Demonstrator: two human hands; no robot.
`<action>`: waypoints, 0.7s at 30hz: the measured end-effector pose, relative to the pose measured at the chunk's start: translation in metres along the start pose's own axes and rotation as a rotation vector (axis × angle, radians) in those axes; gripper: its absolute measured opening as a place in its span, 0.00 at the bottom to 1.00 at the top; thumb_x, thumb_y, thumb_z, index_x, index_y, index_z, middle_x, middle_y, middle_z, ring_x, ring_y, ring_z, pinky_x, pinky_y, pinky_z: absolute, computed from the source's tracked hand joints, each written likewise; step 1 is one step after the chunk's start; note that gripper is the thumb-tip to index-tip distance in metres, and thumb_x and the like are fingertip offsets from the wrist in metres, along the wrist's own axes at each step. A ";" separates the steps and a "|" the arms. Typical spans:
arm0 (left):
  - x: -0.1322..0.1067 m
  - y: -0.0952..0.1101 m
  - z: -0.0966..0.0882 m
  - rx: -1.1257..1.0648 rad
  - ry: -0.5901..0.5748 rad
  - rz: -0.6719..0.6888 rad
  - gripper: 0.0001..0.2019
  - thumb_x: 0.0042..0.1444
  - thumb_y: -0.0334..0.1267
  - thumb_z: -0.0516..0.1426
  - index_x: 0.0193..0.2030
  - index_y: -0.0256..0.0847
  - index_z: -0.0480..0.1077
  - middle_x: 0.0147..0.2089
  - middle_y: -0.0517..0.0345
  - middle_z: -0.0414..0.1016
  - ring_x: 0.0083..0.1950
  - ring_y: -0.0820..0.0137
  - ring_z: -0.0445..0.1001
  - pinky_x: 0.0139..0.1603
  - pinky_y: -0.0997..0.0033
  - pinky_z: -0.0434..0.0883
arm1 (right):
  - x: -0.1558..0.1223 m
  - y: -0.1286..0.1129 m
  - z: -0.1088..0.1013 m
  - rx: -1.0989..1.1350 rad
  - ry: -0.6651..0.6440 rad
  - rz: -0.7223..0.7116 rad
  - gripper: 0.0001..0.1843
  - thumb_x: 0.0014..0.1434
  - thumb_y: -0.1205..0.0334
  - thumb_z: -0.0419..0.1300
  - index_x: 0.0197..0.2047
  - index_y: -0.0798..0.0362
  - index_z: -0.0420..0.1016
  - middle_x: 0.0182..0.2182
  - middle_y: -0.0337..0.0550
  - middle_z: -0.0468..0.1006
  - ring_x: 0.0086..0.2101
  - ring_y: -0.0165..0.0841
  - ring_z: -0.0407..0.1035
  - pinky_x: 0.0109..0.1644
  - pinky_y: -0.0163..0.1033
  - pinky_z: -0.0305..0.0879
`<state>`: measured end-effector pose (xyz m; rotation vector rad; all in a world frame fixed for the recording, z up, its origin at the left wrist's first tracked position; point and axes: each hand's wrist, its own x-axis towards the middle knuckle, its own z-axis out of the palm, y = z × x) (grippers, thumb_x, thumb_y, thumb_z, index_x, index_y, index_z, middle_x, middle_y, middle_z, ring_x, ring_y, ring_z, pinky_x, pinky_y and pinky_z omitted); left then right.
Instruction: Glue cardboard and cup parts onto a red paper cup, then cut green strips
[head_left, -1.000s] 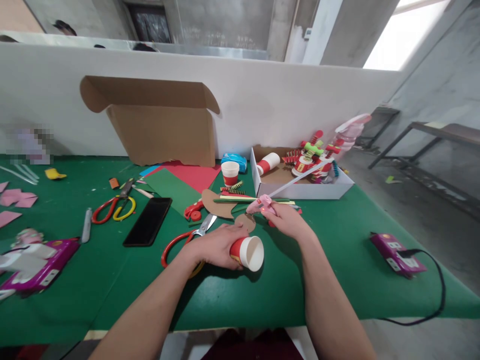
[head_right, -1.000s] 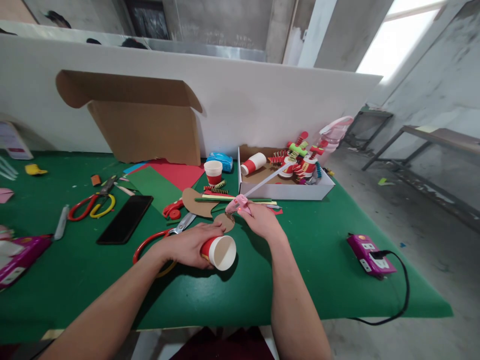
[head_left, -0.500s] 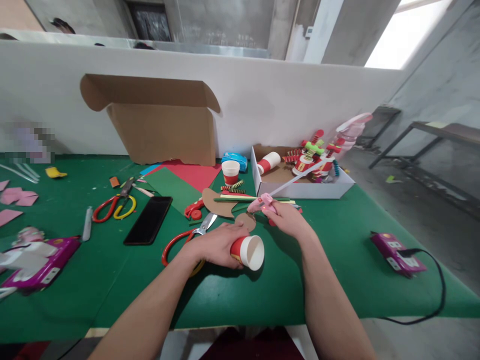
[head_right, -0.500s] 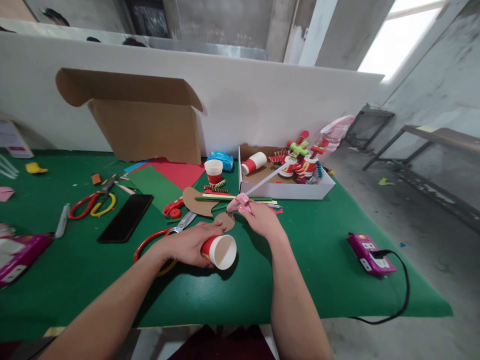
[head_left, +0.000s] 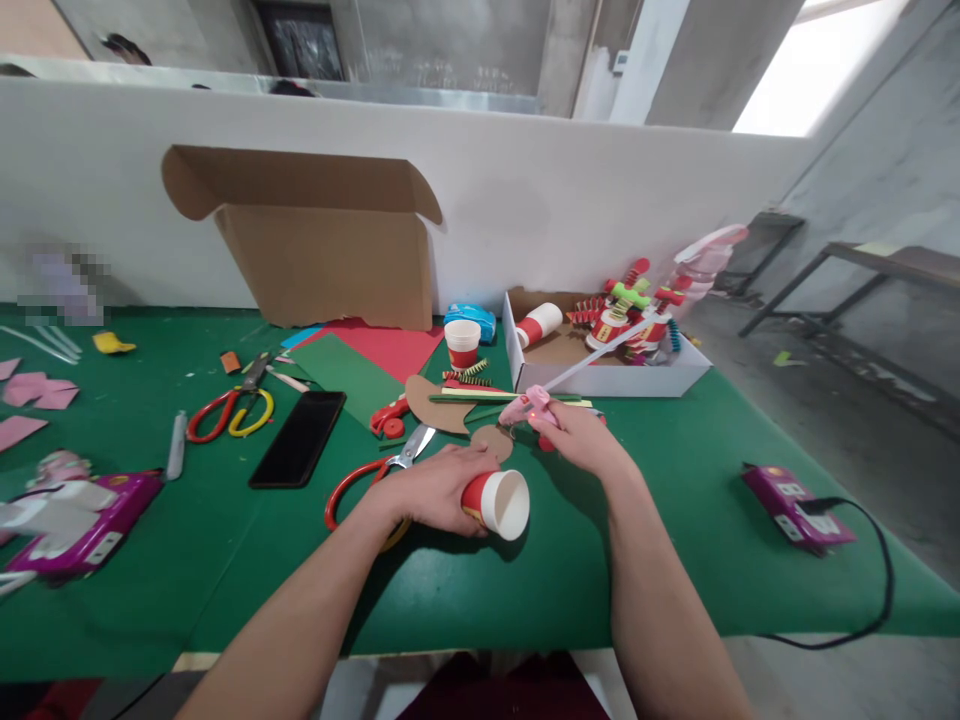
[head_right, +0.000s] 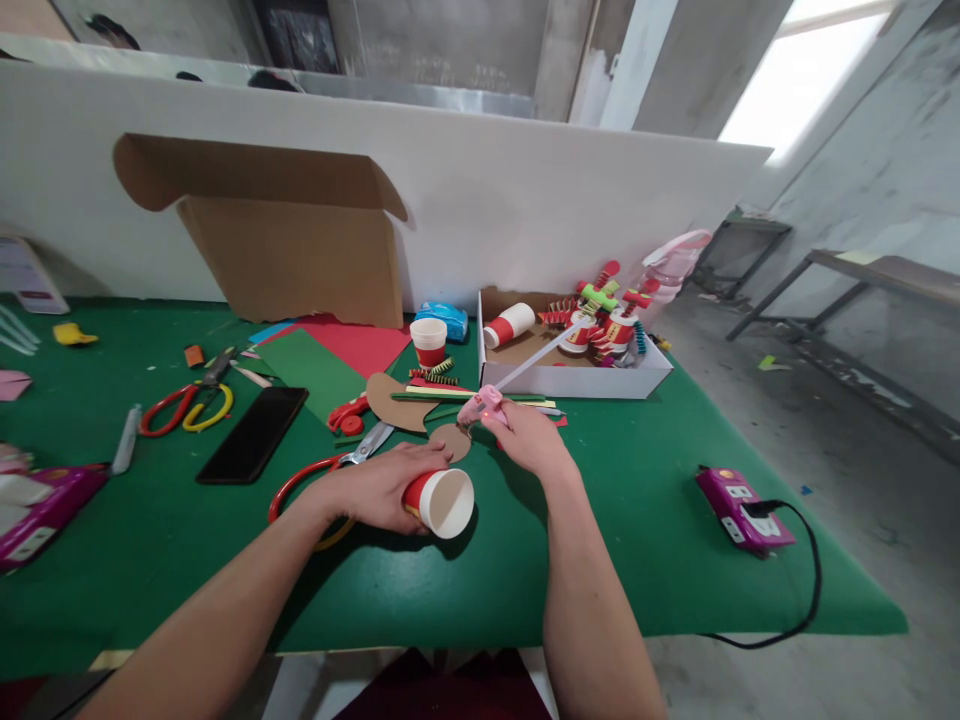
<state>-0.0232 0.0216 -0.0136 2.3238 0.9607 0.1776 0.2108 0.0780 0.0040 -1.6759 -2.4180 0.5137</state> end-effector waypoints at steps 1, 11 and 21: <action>0.000 0.000 0.000 0.000 0.001 0.001 0.25 0.43 0.48 0.67 0.46 0.44 0.66 0.52 0.50 0.71 0.56 0.51 0.70 0.56 0.56 0.64 | 0.000 0.000 0.000 0.002 0.000 0.000 0.16 0.68 0.54 0.51 0.46 0.57 0.74 0.42 0.53 0.80 0.40 0.38 0.73 0.40 0.36 0.58; -0.001 -0.001 0.000 0.000 0.003 0.006 0.25 0.42 0.47 0.67 0.46 0.43 0.66 0.53 0.50 0.71 0.56 0.51 0.70 0.56 0.57 0.64 | -0.003 -0.005 -0.006 0.002 -0.012 0.054 0.15 0.67 0.56 0.52 0.44 0.57 0.75 0.39 0.52 0.80 0.39 0.38 0.73 0.38 0.35 0.57; -0.001 0.001 -0.002 -0.003 0.004 0.001 0.25 0.42 0.47 0.67 0.46 0.43 0.66 0.53 0.51 0.70 0.55 0.52 0.70 0.56 0.57 0.64 | -0.003 -0.003 -0.006 -0.026 -0.017 0.042 0.14 0.67 0.57 0.52 0.45 0.57 0.75 0.40 0.52 0.81 0.39 0.39 0.73 0.37 0.35 0.56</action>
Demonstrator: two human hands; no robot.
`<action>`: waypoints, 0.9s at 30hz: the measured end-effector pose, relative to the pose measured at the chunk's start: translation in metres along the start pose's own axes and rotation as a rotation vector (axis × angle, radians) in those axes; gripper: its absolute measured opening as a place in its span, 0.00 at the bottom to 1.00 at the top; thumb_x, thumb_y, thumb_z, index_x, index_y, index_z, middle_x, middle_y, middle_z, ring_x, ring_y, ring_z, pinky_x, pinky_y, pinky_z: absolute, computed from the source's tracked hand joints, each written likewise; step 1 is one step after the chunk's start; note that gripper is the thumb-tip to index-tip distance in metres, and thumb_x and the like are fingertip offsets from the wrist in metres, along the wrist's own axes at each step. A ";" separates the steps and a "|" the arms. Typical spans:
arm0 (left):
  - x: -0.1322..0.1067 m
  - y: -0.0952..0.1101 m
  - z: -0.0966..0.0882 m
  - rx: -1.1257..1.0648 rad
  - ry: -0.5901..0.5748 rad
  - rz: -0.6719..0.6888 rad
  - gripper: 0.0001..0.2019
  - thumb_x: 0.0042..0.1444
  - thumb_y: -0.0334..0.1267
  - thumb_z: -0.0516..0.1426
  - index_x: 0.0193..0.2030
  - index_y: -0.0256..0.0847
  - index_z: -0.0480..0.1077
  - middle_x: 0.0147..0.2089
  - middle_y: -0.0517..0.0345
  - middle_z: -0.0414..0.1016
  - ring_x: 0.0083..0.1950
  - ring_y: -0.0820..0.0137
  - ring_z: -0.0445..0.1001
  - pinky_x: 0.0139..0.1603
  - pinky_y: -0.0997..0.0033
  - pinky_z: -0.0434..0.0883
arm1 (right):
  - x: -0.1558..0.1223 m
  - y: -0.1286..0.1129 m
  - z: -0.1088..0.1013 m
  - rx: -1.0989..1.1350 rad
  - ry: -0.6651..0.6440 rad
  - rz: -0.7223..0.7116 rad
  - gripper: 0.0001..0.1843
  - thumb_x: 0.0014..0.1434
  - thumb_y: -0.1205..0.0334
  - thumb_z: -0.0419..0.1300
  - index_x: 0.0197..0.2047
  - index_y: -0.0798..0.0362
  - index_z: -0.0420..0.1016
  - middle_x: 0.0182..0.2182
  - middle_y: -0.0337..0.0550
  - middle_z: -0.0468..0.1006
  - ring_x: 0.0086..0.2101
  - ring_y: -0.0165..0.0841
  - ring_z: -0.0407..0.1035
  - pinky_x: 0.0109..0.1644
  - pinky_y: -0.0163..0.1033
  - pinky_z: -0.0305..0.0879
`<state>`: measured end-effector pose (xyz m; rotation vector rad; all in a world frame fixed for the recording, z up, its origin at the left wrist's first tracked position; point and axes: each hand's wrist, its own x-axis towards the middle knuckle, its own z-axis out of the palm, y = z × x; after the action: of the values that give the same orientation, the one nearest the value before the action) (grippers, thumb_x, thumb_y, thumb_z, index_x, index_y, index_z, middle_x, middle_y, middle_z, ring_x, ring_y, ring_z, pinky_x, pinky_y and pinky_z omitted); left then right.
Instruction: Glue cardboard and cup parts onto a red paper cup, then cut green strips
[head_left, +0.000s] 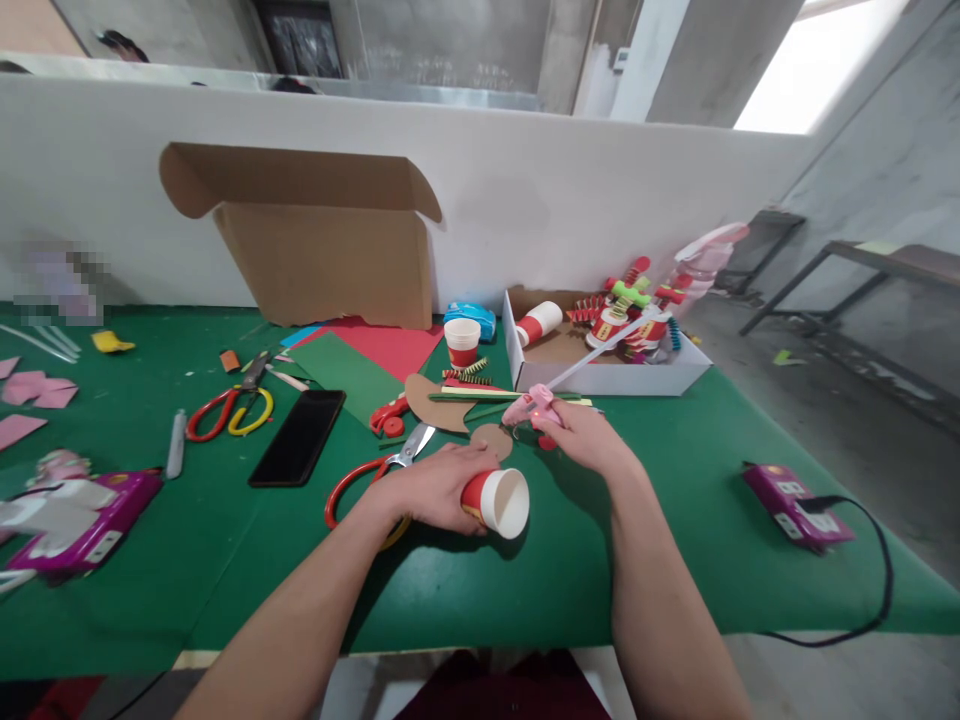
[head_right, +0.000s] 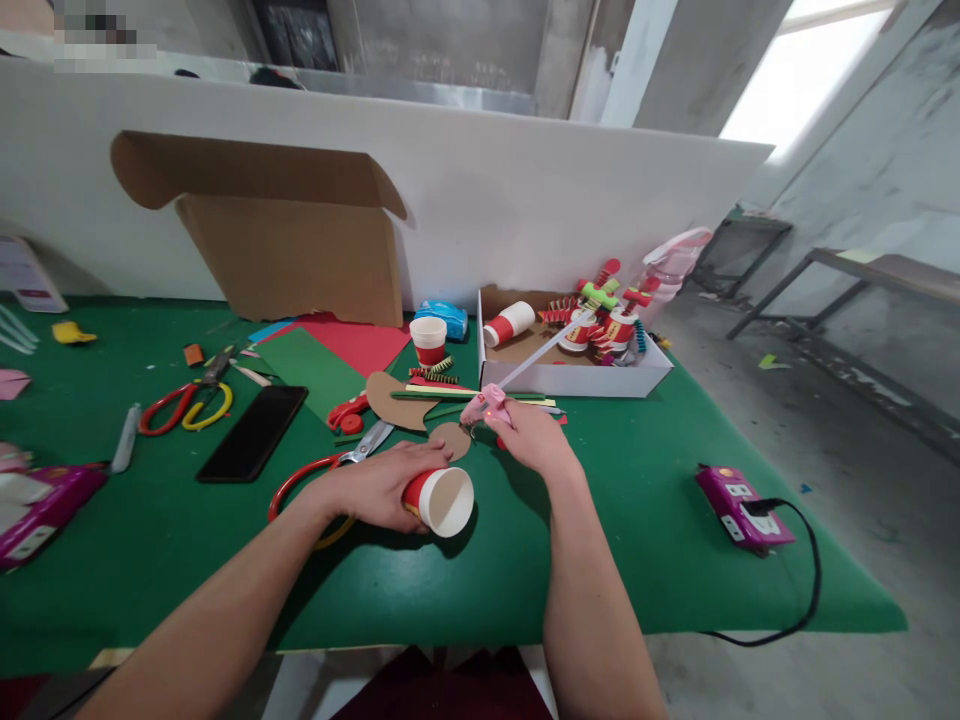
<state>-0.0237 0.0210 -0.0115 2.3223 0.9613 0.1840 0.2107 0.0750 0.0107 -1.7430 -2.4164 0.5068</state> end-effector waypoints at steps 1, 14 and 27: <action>0.000 0.000 0.000 0.000 -0.001 0.000 0.25 0.42 0.47 0.66 0.46 0.43 0.66 0.52 0.51 0.71 0.55 0.52 0.70 0.56 0.58 0.64 | 0.000 0.000 0.000 -0.002 0.006 0.002 0.14 0.67 0.56 0.52 0.44 0.56 0.75 0.39 0.52 0.81 0.39 0.39 0.73 0.37 0.35 0.56; 0.000 -0.001 0.001 -0.011 0.002 0.012 0.24 0.42 0.46 0.66 0.45 0.44 0.66 0.51 0.52 0.70 0.54 0.54 0.69 0.56 0.58 0.64 | 0.000 0.006 -0.003 -0.013 0.007 0.015 0.15 0.66 0.54 0.52 0.42 0.55 0.75 0.39 0.50 0.81 0.37 0.37 0.72 0.36 0.35 0.56; -0.001 0.000 -0.001 -0.002 0.000 0.015 0.24 0.43 0.46 0.66 0.46 0.44 0.66 0.49 0.54 0.70 0.53 0.55 0.69 0.55 0.60 0.63 | -0.001 0.004 -0.003 -0.057 0.011 0.013 0.15 0.66 0.54 0.52 0.39 0.54 0.75 0.34 0.48 0.80 0.34 0.36 0.70 0.33 0.35 0.53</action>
<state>-0.0242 0.0206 -0.0107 2.3280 0.9433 0.1913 0.2154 0.0756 0.0124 -1.7805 -2.4365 0.4332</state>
